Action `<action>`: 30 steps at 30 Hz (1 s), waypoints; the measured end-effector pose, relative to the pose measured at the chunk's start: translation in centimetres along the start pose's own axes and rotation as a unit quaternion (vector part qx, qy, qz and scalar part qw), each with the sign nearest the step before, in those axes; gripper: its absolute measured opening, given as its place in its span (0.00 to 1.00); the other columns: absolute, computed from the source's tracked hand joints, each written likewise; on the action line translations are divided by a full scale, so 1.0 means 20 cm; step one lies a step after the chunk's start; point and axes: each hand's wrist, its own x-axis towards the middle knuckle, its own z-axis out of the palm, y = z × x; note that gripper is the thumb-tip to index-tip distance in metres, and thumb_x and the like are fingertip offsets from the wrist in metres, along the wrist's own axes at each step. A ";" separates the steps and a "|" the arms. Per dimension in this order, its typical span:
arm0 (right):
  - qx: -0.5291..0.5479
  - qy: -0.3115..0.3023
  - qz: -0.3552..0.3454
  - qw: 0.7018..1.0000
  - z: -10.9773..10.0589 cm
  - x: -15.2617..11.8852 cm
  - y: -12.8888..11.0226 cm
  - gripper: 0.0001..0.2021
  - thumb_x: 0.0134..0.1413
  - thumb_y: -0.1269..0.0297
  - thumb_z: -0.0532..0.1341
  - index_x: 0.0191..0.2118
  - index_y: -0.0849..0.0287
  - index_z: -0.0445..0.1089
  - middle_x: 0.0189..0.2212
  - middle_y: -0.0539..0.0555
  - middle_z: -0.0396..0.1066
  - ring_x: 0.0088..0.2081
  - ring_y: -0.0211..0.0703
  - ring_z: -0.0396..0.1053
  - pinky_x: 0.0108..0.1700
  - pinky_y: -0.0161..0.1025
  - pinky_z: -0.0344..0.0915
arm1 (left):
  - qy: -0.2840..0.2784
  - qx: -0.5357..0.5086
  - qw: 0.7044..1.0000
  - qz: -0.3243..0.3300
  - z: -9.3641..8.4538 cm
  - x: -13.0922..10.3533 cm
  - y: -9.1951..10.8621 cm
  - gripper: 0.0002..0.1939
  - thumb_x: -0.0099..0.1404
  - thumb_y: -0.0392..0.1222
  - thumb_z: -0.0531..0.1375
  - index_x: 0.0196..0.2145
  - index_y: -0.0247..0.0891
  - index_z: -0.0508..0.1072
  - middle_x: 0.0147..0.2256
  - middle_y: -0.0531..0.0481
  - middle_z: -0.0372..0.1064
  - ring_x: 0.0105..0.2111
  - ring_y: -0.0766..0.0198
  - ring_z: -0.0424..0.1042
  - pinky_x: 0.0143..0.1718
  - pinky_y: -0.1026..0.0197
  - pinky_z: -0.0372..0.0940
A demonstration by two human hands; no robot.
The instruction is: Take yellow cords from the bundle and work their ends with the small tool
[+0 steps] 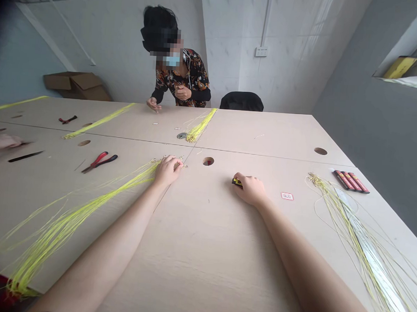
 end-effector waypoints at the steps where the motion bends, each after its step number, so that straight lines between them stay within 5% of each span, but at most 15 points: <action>1: 0.002 0.002 -0.002 1.000 0.00 0.00 0.00 0.12 0.51 0.65 0.52 0.42 0.54 0.66 0.31 0.53 0.72 0.30 0.43 0.65 0.27 0.33 0.49 | -0.002 0.001 1.000 -0.003 0.00 0.00 0.00 0.05 0.59 0.35 0.55 0.29 0.41 0.70 0.38 0.47 0.69 0.40 0.56 0.67 0.38 0.58 0.61; 30: 0.009 -0.008 0.004 1.000 -0.03 -0.01 -0.02 0.13 0.51 0.67 0.52 0.43 0.55 0.66 0.33 0.55 0.73 0.31 0.44 0.66 0.28 0.34 0.49 | 0.007 -0.067 0.998 -0.002 -0.01 0.00 0.01 0.05 0.56 0.37 0.55 0.28 0.41 0.70 0.36 0.49 0.71 0.40 0.58 0.68 0.40 0.59 0.62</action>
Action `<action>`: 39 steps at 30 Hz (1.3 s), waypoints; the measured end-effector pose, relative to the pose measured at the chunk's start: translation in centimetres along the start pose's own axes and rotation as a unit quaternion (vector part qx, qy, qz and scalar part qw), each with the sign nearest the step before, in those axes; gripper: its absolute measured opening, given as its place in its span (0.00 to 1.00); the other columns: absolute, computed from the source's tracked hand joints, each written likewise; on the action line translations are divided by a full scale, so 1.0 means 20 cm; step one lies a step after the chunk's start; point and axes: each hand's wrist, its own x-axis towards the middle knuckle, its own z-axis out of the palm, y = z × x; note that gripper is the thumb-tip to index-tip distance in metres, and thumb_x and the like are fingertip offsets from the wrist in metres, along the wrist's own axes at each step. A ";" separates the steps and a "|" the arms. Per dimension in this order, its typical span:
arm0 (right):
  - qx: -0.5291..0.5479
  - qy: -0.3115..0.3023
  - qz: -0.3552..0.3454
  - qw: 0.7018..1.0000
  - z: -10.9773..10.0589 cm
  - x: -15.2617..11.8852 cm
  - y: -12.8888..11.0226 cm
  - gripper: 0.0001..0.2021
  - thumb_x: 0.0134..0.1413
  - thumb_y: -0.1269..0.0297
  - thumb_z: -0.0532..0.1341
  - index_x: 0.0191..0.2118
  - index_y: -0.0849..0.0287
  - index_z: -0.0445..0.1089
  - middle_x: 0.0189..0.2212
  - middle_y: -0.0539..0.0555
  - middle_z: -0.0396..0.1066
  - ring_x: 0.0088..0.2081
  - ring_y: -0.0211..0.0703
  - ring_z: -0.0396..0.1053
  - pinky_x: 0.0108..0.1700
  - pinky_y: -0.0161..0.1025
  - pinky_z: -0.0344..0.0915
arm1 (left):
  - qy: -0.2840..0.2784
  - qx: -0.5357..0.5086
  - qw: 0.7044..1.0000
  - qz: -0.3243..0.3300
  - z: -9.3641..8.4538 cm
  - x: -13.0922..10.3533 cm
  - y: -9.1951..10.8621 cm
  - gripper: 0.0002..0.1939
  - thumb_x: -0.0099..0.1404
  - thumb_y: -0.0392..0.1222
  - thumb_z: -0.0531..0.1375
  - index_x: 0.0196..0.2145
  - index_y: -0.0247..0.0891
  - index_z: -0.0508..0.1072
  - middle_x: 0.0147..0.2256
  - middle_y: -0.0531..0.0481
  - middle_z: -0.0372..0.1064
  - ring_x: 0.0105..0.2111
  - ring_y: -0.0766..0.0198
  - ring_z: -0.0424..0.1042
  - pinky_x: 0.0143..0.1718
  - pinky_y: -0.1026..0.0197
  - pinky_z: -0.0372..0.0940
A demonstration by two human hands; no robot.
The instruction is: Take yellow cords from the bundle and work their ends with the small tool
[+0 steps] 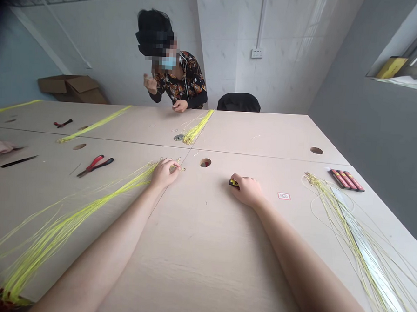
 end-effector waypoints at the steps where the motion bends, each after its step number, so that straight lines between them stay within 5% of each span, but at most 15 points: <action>1: 0.000 0.000 0.001 1.000 0.00 0.00 0.00 0.13 0.51 0.66 0.52 0.43 0.54 0.66 0.33 0.54 0.73 0.31 0.44 0.66 0.28 0.34 0.49 | 0.004 -0.001 1.000 0.001 0.00 0.00 0.00 0.05 0.56 0.37 0.55 0.29 0.41 0.70 0.36 0.49 0.71 0.40 0.58 0.68 0.41 0.59 0.62; 28: 0.000 0.007 -0.002 1.000 0.01 0.01 0.01 0.12 0.51 0.65 0.52 0.43 0.53 0.66 0.31 0.54 0.72 0.31 0.43 0.66 0.28 0.33 0.50 | -0.049 0.061 0.996 0.035 0.02 -0.01 0.02 0.06 0.58 0.36 0.53 0.27 0.41 0.70 0.39 0.48 0.69 0.40 0.57 0.68 0.36 0.58 0.61; 39: 0.006 0.002 0.001 1.000 0.01 0.01 0.01 0.12 0.51 0.65 0.53 0.43 0.53 0.66 0.32 0.53 0.72 0.30 0.44 0.66 0.28 0.33 0.50 | -0.037 -0.005 0.998 0.043 0.01 -0.01 0.02 0.07 0.59 0.38 0.53 0.28 0.40 0.70 0.39 0.48 0.68 0.41 0.58 0.68 0.41 0.59 0.62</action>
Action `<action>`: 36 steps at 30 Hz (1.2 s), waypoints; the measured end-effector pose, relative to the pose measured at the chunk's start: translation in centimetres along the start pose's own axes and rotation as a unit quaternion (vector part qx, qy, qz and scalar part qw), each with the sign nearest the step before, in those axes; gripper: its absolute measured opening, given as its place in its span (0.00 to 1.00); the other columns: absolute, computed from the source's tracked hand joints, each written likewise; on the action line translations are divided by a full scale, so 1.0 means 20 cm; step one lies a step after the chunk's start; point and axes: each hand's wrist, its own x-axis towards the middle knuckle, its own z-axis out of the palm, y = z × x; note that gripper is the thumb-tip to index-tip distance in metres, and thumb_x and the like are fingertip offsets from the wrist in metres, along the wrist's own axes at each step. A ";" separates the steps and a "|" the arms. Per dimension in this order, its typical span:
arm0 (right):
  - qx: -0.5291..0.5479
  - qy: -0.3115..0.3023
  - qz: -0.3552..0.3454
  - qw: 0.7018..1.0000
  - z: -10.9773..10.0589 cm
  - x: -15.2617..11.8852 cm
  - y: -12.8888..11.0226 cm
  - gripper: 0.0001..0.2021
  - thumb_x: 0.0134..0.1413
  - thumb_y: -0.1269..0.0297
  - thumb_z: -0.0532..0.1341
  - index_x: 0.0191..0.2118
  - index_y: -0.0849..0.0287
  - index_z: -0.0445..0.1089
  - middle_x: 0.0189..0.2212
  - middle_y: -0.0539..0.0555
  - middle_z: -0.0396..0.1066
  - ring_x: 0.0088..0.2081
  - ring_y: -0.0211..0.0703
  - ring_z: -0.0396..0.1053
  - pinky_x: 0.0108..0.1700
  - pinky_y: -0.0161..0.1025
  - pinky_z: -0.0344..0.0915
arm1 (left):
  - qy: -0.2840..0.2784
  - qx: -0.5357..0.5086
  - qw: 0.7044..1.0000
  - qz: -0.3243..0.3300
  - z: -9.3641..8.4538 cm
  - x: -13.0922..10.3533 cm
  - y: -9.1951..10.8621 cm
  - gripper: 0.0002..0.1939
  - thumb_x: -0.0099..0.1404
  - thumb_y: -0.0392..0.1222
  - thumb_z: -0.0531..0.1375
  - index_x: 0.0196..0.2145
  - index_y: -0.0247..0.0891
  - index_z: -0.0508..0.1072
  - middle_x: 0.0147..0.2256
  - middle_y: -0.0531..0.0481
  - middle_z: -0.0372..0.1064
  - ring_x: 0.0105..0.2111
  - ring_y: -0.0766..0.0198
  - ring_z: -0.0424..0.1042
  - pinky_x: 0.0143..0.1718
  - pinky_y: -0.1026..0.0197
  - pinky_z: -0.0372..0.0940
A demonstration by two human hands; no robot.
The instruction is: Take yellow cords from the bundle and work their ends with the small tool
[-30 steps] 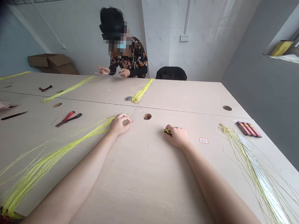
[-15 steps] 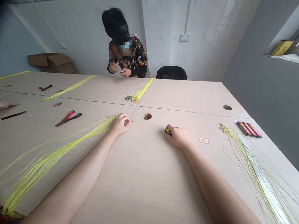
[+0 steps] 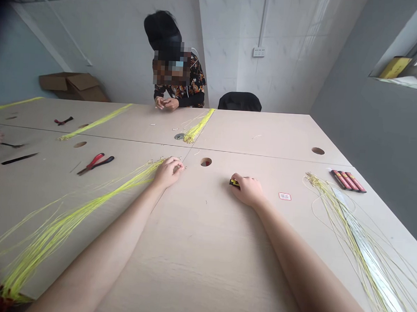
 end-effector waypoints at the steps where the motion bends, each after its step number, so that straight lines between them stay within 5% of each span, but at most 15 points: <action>1: 0.000 0.000 0.001 1.000 0.00 0.00 0.00 0.12 0.51 0.65 0.53 0.42 0.53 0.66 0.32 0.53 0.72 0.30 0.44 0.66 0.28 0.33 0.51 | -0.003 -0.005 1.000 0.003 0.00 0.00 0.00 0.07 0.58 0.38 0.53 0.28 0.40 0.70 0.39 0.49 0.68 0.41 0.59 0.68 0.41 0.59 0.62; 9: 0.001 0.000 0.001 1.000 0.00 0.00 0.00 0.12 0.51 0.65 0.53 0.42 0.53 0.66 0.32 0.54 0.72 0.31 0.44 0.66 0.28 0.33 0.51 | -0.002 -0.029 0.999 -0.023 -0.01 0.00 0.01 0.03 0.51 0.35 0.55 0.22 0.40 0.67 0.37 0.50 0.68 0.41 0.59 0.68 0.41 0.60 0.63; 25: -0.003 -0.004 0.003 1.000 0.00 0.00 0.00 0.13 0.51 0.66 0.53 0.43 0.54 0.66 0.32 0.54 0.73 0.31 0.44 0.66 0.28 0.33 0.50 | 0.020 -0.011 1.000 -0.007 0.01 -0.01 0.00 0.08 0.56 0.39 0.55 0.29 0.41 0.75 0.39 0.49 0.67 0.41 0.59 0.68 0.40 0.60 0.63; 31: 0.001 0.003 0.001 1.000 0.01 0.00 0.01 0.13 0.50 0.66 0.53 0.43 0.54 0.66 0.32 0.54 0.72 0.31 0.43 0.65 0.28 0.33 0.50 | 0.007 0.013 0.999 0.038 0.01 -0.01 0.01 0.10 0.57 0.41 0.56 0.30 0.42 0.78 0.39 0.50 0.69 0.35 0.62 0.68 0.36 0.59 0.62; 36: -0.001 0.003 0.000 1.000 0.01 0.00 0.01 0.13 0.51 0.65 0.53 0.43 0.54 0.66 0.32 0.54 0.72 0.31 0.44 0.65 0.28 0.33 0.49 | -0.022 0.022 0.995 0.096 0.01 -0.03 0.09 0.11 0.57 0.41 0.57 0.35 0.45 0.78 0.41 0.49 0.67 0.41 0.59 0.67 0.41 0.56 0.60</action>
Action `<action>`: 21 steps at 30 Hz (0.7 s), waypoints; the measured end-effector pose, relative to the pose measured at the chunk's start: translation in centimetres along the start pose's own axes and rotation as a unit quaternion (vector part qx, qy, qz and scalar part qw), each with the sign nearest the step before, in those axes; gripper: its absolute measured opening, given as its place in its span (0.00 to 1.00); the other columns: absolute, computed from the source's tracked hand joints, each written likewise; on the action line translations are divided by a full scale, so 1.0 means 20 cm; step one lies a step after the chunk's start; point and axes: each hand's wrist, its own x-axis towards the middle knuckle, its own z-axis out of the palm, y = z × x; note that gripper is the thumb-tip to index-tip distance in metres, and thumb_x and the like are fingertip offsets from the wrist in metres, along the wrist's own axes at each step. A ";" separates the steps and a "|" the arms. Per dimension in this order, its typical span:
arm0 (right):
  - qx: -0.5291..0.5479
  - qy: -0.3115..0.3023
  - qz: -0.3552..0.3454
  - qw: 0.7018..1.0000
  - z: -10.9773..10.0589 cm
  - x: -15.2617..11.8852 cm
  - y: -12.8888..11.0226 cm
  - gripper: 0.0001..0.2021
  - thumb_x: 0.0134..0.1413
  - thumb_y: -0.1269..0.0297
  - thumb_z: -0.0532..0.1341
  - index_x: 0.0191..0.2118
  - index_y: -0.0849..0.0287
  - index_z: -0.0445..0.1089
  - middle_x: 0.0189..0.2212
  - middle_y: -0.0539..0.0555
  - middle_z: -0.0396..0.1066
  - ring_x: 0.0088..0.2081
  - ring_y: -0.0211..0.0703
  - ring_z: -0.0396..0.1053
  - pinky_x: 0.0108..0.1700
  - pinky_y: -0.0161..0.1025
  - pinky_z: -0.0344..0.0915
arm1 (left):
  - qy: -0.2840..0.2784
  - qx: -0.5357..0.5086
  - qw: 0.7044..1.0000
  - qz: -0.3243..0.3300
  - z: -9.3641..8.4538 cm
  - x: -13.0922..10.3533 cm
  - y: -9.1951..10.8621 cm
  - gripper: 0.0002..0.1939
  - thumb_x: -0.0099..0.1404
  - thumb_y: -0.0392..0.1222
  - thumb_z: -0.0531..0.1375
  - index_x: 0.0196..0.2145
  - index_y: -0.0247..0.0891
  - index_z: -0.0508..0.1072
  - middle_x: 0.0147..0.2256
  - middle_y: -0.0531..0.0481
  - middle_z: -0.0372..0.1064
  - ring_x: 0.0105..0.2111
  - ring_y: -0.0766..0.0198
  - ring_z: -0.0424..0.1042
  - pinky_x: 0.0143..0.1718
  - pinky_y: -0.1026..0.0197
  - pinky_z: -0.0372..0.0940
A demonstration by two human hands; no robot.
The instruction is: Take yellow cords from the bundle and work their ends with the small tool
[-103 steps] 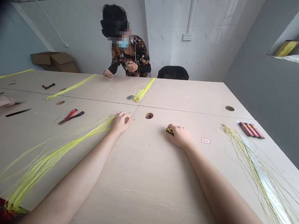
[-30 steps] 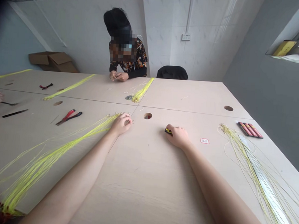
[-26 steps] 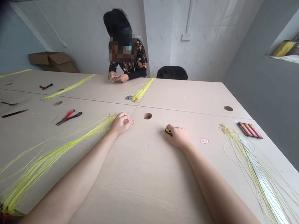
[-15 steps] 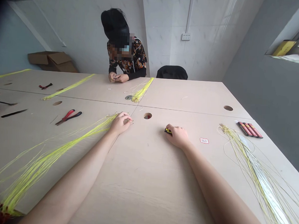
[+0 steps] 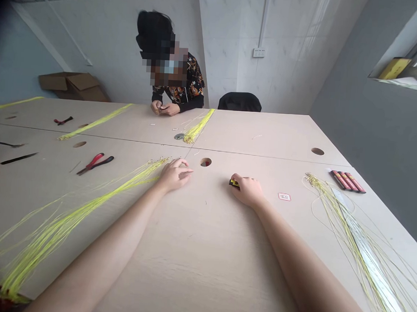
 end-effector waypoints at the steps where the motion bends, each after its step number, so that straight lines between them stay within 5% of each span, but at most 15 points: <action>1: -0.001 -0.001 0.000 1.000 0.00 0.00 0.00 0.13 0.51 0.66 0.53 0.43 0.54 0.66 0.32 0.54 0.72 0.31 0.44 0.65 0.28 0.33 0.49 | -0.009 -0.002 1.000 0.020 0.00 0.00 0.03 0.11 0.58 0.42 0.57 0.36 0.46 0.78 0.42 0.49 0.67 0.42 0.58 0.67 0.43 0.54 0.60; 7: -0.012 -0.006 -0.001 1.000 -0.01 0.00 -0.01 0.13 0.51 0.65 0.52 0.43 0.55 0.66 0.32 0.55 0.72 0.30 0.44 0.65 0.28 0.33 0.48 | -0.058 -0.078 0.980 0.172 0.02 -0.02 0.22 0.09 0.58 0.42 0.59 0.36 0.46 0.77 0.43 0.49 0.67 0.43 0.59 0.66 0.45 0.55 0.58; 10: -0.009 -0.005 -0.002 1.000 -0.01 0.00 -0.01 0.13 0.52 0.65 0.52 0.43 0.55 0.66 0.31 0.55 0.72 0.30 0.44 0.65 0.28 0.33 0.48 | -0.049 -0.139 0.969 0.196 0.04 -0.03 0.27 0.09 0.59 0.40 0.57 0.35 0.44 0.77 0.40 0.49 0.67 0.40 0.62 0.66 0.45 0.57 0.59; 14: -0.011 -0.005 -0.005 1.000 -0.01 0.00 0.00 0.13 0.51 0.66 0.53 0.43 0.55 0.66 0.31 0.54 0.72 0.29 0.43 0.65 0.27 0.33 0.48 | -0.016 -0.170 0.972 0.164 0.03 -0.01 0.21 0.09 0.56 0.35 0.56 0.35 0.39 0.73 0.38 0.48 0.67 0.40 0.61 0.66 0.45 0.57 0.60; 21: -0.007 -0.009 -0.003 1.000 -0.01 0.00 0.00 0.13 0.50 0.66 0.53 0.43 0.54 0.66 0.31 0.54 0.72 0.30 0.43 0.65 0.27 0.33 0.48 | -0.076 -0.141 0.976 0.145 0.00 0.00 0.10 0.07 0.54 0.34 0.56 0.32 0.39 0.71 0.38 0.50 0.67 0.40 0.61 0.66 0.44 0.57 0.60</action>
